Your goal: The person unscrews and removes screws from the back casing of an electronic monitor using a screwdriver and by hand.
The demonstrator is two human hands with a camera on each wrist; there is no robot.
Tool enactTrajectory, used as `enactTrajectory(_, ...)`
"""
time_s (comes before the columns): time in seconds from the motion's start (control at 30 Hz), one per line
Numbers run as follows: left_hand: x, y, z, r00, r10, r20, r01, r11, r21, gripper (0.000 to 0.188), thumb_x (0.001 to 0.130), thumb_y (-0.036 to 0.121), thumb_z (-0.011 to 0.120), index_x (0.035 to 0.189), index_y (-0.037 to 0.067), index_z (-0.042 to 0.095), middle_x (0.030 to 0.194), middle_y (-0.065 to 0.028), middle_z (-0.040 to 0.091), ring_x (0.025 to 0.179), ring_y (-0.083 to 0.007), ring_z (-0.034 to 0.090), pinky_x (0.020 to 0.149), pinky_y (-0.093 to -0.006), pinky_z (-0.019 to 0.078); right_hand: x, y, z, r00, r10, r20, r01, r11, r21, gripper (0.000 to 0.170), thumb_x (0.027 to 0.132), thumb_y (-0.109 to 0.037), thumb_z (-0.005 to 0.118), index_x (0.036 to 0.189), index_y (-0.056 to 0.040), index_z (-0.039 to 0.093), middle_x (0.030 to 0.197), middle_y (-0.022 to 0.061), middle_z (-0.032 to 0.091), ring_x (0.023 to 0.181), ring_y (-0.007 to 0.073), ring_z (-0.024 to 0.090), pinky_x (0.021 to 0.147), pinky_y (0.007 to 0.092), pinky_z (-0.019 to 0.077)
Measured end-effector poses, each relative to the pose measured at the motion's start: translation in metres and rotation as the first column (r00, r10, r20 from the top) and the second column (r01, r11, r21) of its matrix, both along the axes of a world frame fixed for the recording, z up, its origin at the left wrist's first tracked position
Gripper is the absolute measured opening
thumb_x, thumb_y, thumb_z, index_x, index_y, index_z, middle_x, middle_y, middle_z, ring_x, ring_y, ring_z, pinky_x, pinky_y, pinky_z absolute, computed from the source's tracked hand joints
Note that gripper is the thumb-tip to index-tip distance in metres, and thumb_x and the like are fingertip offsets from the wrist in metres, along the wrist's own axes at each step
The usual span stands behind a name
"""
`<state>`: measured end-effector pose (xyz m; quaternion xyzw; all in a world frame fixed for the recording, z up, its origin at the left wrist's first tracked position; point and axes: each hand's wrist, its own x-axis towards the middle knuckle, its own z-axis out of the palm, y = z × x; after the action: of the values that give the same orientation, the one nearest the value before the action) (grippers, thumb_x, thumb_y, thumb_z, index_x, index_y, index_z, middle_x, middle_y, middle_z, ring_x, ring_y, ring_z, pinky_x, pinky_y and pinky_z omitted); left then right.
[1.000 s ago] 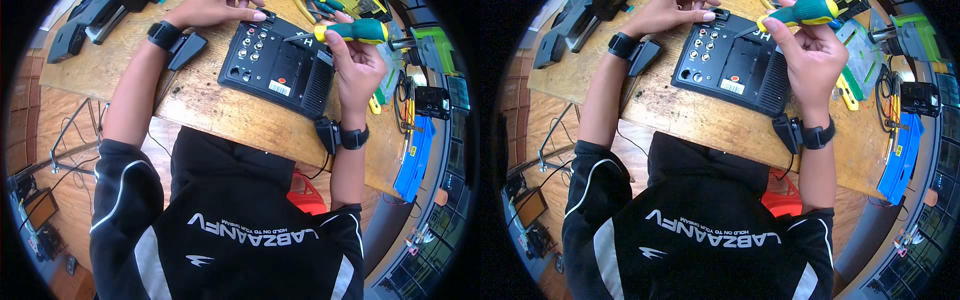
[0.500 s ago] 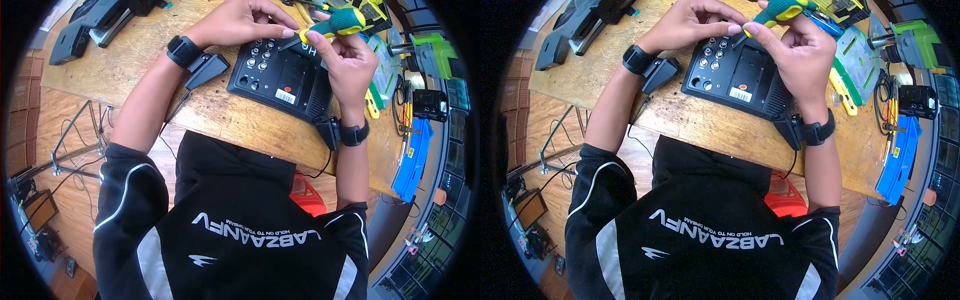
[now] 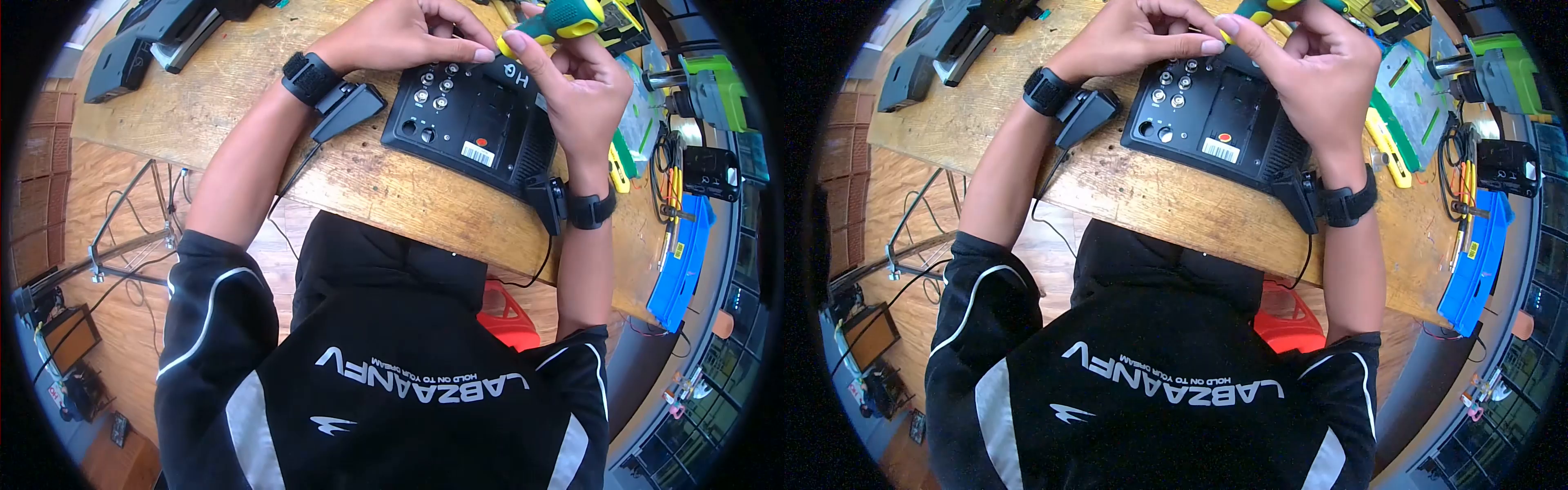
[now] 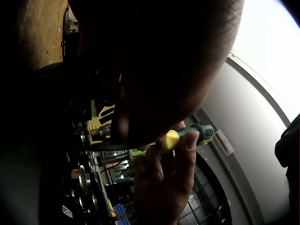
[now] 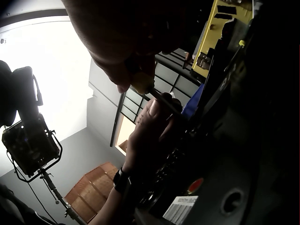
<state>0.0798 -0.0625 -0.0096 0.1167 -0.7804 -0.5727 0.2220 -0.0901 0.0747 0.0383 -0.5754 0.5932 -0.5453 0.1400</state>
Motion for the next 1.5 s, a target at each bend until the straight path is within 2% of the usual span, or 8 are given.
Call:
enactTrajectory(0.47, -0.001, 0.002, 0.004, 0.993, -0.021, -0.12, 0.016, 0.999, -0.043, 0.021, 0.094, 0.013, 0.077, 0.112, 0.003, 0.077, 0.089, -0.0013, 0.076, 0.074, -0.0044, 0.061, 0.064, -0.0215, 0.0496, -0.009, -0.004, -0.005, 0.998, 0.051, -0.04, -0.048, 0.996, 0.074, 0.035, 0.084, -0.004, 0.082, 0.116, 0.0065, 0.07, 0.096, 0.0017, 0.072, 0.065, -0.0027, 0.049, 0.055, 0.0137, 0.0363)
enactTrajectory(0.53, -0.001, 0.001, 0.003, 0.996, -0.031, -0.081, 0.027, 0.999, -0.043, 0.021, 0.094, 0.013, 0.077, 0.111, 0.003, 0.077, 0.088, -0.0007, 0.075, 0.073, -0.0041, 0.061, 0.064, -0.0213, 0.0492, -0.012, -0.013, -0.013, 0.942, 0.272, 0.195, -0.27, 0.962, -0.037, 0.042, 0.087, -0.004, 0.078, 0.125, 0.0063, 0.064, 0.1, 0.0041, 0.072, 0.064, -0.0018, 0.051, 0.053, 0.0136, 0.0375)
enactTrajectory(0.9, -0.007, 0.009, 0.005, 0.992, 0.124, -0.005, -0.122, 0.97, -0.211, 0.017, 0.089, 0.018, 0.083, 0.097, 0.006, 0.076, 0.069, 0.0048, 0.067, 0.06, 0.0, 0.052, 0.052, -0.0191, 0.0394, -0.01, -0.011, -0.021, 0.892, 0.092, 0.442, -0.169, 0.976, 0.139, 0.045, 0.089, -0.006, 0.08, 0.128, 0.0045, 0.06, 0.097, 0.0049, 0.071, 0.069, 0.0031, 0.059, 0.059, 0.015, 0.0453)
enactTrajectory(1.0, -0.009, 0.014, 0.006, 0.981, 0.192, 0.026, -0.186, 0.971, -0.149, 0.017, 0.087, 0.019, 0.084, 0.091, 0.007, 0.073, 0.068, 0.0053, 0.065, 0.058, 0.0005, 0.05, 0.051, -0.0192, 0.0378, -0.032, -0.011, -0.046, 0.836, 0.341, 0.43, -0.347, 0.935, -0.068, 0.038, 0.09, -0.005, 0.079, 0.122, 0.0024, 0.059, 0.102, 0.0087, 0.071, 0.077, 0.006, 0.066, 0.065, 0.0182, 0.0508)
enactTrajectory(1.23, -0.002, 0.014, 0.012, 0.984, 0.146, 0.106, -0.108, 0.946, -0.305, 0.021, 0.089, 0.017, 0.082, 0.107, 0.007, 0.078, 0.068, 0.0067, 0.064, 0.057, -0.0003, 0.048, 0.051, -0.0193, 0.0365, -0.032, -0.014, -0.052, 0.829, 0.341, 0.443, -0.378, 0.926, -0.005, 0.04, 0.094, -0.01, 0.076, 0.127, 0.0081, 0.061, 0.103, 0.0046, 0.071, 0.078, 0.0048, 0.063, 0.067, 0.0179, 0.0489)
enactTrajectory(1.3, -0.004, 0.007, 0.001, 0.996, 0.082, 0.045, -0.076, 0.991, -0.109, 0.025, 0.09, 0.016, 0.081, 0.113, 0.009, 0.078, 0.069, 0.0075, 0.062, 0.057, -0.0009, 0.046, 0.051, -0.0195, 0.0358, -0.036, -0.013, -0.052, 0.843, 0.348, 0.41, -0.384, 0.923, 0.006, 0.039, 0.096, -0.011, 0.073, 0.127, 0.0097, 0.06, 0.103, 0.0049, 0.07, 0.08, 0.0046, 0.063, 0.067, 0.0176, 0.049)
enactTrajectory(1.43, -0.009, 0.008, -0.003, 0.991, 0.129, 0.025, -0.119, 0.962, -0.246, 0.016, 0.087, 0.013, 0.083, 0.096, 0.001, 0.076, 0.081, 0.0037, 0.064, 0.069, -0.0051, 0.051, 0.062, -0.0229, 0.0414, -0.025, -0.015, -0.048, 0.76, 0.462, 0.457, -0.447, 0.882, -0.148, 0.035, 0.097, -0.008, 0.068, 0.125, 0.0131, 0.06, 0.101, 0.0052, 0.069, 0.083, 0.0067, 0.064, 0.07, 0.0195, 0.0508)
enactTrajectory(1.5, -0.015, 0.006, -0.01, 0.981, 0.162, -0.11, -0.19, 0.92, -0.341, 0.02, 0.085, 0.021, 0.086, 0.093, 0.005, 0.078, 0.06, 0.0075, 0.049, 0.056, -0.0022, 0.038, 0.05, -0.0229, 0.0284, -0.022, -0.014, -0.052, 0.799, 0.377, 0.469, -0.355, 0.925, -0.137, 0.05, 0.091, -0.006, 0.078, 0.136, 0.0049, 0.059, 0.105, 0.0064, 0.073, 0.091, 0.0081, 0.068, 0.08, 0.0198, 0.0541)
